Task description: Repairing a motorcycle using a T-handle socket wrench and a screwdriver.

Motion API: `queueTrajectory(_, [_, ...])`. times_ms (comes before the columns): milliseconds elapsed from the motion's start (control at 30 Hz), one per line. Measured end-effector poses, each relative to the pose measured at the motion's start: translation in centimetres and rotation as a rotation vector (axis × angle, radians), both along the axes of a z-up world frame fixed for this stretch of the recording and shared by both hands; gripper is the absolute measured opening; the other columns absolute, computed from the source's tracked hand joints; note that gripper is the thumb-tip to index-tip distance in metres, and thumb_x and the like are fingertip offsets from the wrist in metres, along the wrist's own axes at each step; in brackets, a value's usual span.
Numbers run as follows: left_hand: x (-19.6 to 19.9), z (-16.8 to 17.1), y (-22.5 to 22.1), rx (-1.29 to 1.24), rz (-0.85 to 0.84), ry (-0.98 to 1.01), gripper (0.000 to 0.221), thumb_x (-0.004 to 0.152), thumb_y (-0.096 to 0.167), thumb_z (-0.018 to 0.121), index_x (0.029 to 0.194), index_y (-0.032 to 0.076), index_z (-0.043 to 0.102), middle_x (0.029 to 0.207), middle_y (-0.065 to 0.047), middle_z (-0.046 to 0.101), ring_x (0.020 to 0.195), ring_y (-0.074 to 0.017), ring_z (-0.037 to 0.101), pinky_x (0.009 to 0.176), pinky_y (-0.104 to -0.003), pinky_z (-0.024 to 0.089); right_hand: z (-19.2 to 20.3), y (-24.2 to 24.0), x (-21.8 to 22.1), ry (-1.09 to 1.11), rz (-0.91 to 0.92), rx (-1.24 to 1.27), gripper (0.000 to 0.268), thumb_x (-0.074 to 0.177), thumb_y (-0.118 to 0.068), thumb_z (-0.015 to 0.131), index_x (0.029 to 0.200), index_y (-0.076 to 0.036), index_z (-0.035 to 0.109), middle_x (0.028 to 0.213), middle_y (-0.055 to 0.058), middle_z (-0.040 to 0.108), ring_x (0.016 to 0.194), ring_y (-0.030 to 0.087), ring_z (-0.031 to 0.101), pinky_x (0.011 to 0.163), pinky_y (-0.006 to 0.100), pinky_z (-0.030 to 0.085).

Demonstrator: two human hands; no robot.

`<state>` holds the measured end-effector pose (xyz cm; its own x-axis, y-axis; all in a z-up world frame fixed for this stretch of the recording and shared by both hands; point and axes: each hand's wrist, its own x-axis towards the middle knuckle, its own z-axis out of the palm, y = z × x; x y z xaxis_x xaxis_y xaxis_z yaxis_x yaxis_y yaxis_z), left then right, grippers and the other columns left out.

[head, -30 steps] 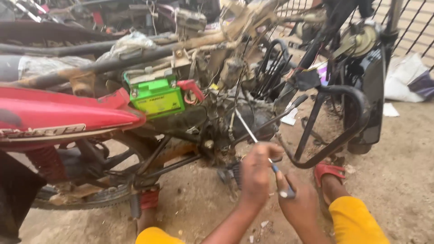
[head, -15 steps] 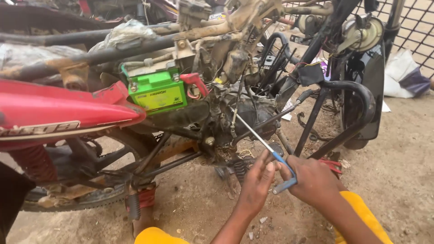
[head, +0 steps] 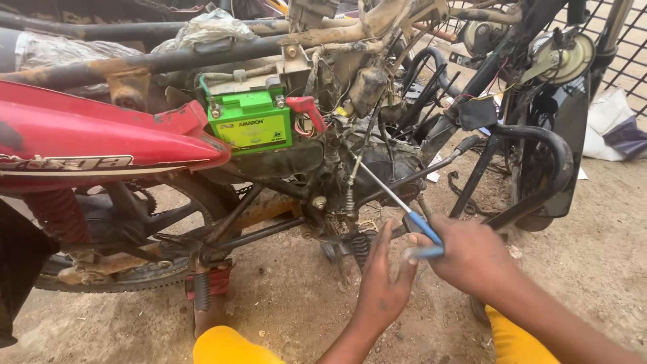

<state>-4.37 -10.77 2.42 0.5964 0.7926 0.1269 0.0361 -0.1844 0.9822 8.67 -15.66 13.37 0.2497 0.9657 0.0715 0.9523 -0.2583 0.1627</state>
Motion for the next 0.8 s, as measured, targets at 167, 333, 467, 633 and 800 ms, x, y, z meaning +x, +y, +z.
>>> queueTrajectory(167, [-1.3,-0.9,-0.5,0.573,0.09,-0.058,0.084,0.105,0.057,0.043,0.165,0.001,0.023,0.172,-0.027,0.026,0.162,-0.0423,0.022,0.13,-0.055,0.019,-3.3,-0.8,0.8,0.254,-0.006,0.158,0.033,0.079,-0.033,0.07,0.105,-0.013,0.067,0.082,0.009,0.072,0.083,0.032,0.073,0.074,0.048,0.055])
queueTrajectory(333, [-0.6,0.8,0.4,0.679,0.001,-0.177,0.068,0.103,0.056,0.047,0.145,0.002,0.051,0.15,-0.023,0.053,0.153,-0.0413,0.04,0.127,-0.055,0.027,-11.8,0.8,1.5,0.227,0.089,0.14,0.04,0.071,-0.025,0.076,0.105,-0.006,0.067,0.092,0.012,0.073,0.083,0.034,0.072,0.07,0.046,0.057])
queueTrajectory(467, [-0.5,4.0,1.2,0.558,-0.127,-0.136,0.035,0.098,0.035,0.053,0.105,0.009,0.075,0.105,-0.011,0.076,0.114,-0.0337,0.068,0.105,-0.054,0.044,-17.5,0.6,0.4,0.74,0.064,0.594,0.023,0.075,-0.019,0.074,0.093,-0.005,0.073,0.087,0.015,0.076,0.083,0.033,0.075,0.069,0.043,0.058])
queueTrajectory(633, [-0.2,5.9,1.0,0.547,-0.16,0.002,0.024,0.089,0.021,0.057,0.095,0.009,0.076,0.085,-0.011,0.072,0.085,-0.031,0.066,0.078,-0.049,0.052,-17.8,1.0,-0.4,0.789,0.027,0.902,0.02,0.07,-0.017,0.079,0.084,-0.003,0.072,0.083,0.015,0.074,0.08,0.03,0.074,0.069,0.04,0.056])
queueTrajectory(800, [1.1,6.1,1.4,0.554,-0.157,0.158,0.023,0.086,0.021,0.056,0.085,0.007,0.075,0.073,-0.012,0.068,0.076,-0.0296,0.062,0.07,-0.043,0.05,-17.1,1.1,-1.8,1.064,-0.044,0.995,0.018,0.076,-0.011,0.075,0.088,0.0,0.067,0.083,0.012,0.072,0.077,0.023,0.071,0.065,0.036,0.055])
